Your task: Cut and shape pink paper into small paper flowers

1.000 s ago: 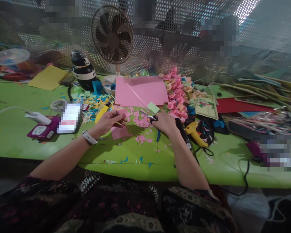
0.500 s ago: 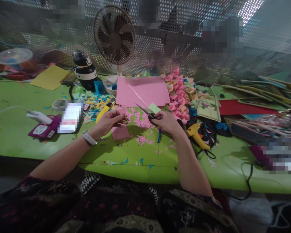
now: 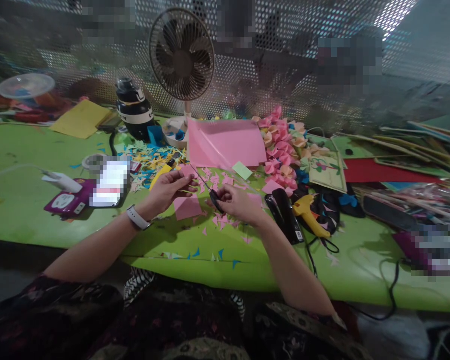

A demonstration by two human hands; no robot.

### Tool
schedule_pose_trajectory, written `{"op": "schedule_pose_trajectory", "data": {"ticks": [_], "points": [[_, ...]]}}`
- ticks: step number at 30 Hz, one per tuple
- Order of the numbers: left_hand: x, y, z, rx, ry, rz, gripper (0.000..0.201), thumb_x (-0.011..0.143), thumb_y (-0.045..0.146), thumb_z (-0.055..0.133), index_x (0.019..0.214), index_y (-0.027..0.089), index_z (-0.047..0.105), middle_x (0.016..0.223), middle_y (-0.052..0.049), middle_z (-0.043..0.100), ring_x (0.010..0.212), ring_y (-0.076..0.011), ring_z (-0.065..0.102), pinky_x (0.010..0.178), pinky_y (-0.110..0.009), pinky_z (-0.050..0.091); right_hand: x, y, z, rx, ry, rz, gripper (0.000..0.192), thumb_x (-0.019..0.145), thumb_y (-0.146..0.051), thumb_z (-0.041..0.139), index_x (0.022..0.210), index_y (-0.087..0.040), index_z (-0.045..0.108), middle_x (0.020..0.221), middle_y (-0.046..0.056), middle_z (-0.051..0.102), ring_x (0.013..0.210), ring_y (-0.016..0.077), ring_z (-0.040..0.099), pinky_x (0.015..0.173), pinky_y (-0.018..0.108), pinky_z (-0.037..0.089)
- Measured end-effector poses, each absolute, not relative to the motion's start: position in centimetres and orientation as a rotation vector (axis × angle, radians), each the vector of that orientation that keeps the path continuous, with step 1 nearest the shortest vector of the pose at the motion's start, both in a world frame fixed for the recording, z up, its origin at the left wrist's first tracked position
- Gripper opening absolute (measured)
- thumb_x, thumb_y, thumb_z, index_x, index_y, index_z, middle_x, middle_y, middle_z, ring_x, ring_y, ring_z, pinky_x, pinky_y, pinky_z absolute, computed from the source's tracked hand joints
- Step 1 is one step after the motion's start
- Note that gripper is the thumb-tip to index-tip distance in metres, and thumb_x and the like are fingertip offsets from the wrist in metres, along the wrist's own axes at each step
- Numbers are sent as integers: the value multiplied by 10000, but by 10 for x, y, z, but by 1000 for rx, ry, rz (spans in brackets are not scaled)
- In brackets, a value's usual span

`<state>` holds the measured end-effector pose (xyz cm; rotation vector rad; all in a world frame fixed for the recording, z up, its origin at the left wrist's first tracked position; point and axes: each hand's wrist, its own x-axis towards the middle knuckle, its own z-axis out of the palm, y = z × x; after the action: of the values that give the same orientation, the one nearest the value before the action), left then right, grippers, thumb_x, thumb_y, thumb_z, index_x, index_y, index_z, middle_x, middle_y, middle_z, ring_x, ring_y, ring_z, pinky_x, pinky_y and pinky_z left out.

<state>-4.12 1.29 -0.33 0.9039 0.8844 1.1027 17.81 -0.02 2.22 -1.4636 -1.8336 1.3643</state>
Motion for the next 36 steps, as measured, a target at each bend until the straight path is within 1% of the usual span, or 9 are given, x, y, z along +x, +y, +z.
{"op": "schedule_pose_trajectory", "data": {"ticks": [3,7,13,18,23,27,31,36], "points": [[-40,12,-3,900,851,1100,237,792,295,790,802,134,617,773,-51,755,672,-124,725,600,-201,572,178,-1,21,-1459,-1851,1375,404,725,-538,748,852,-206,554,730,11,607,636,144,560,565,292,427],[-40,11,-4,900,807,1099,272,762,315,815,793,134,614,792,-52,760,675,-119,727,596,-191,570,175,-4,27,-1475,-1846,1391,388,731,-516,743,861,-202,557,787,32,628,698,163,594,607,309,460],[-40,11,-6,914,830,1104,277,771,345,805,825,136,632,809,-61,763,692,-128,729,624,-212,577,171,-6,34,-1533,-1874,1338,325,769,-474,725,846,-208,555,794,31,631,721,163,602,636,317,476],[-40,10,-4,917,839,1108,280,771,343,807,837,131,637,811,-62,762,694,-128,729,635,-215,576,172,-6,33,-1542,-1862,1353,345,763,-485,740,872,-205,571,815,41,655,745,173,622,645,321,498],[-39,9,-2,892,838,1102,258,771,309,810,834,121,645,807,-62,763,662,-118,722,620,-204,573,172,-5,31,-1509,-1861,1344,363,743,-503,751,846,-208,567,779,22,640,730,165,615,626,304,495],[-38,8,-2,888,836,1095,237,781,293,803,851,120,658,792,-60,762,651,-115,721,606,-196,573,171,-7,33,-1521,-1839,1362,354,750,-493,746,848,-205,566,783,31,639,708,158,604,623,310,493],[-39,8,-2,899,831,1086,248,777,305,806,858,120,662,807,-67,766,659,-116,722,622,-203,578,171,-8,35,-1519,-1823,1376,389,735,-528,750,859,-206,569,798,33,642,704,156,596,624,313,480],[-39,8,-1,884,864,1080,224,787,289,796,842,125,654,794,-67,767,657,-121,722,633,-216,578,173,-5,30,-1479,-1800,1368,412,712,-546,756,831,-201,566,765,16,619,674,142,568,591,292,438]]}}
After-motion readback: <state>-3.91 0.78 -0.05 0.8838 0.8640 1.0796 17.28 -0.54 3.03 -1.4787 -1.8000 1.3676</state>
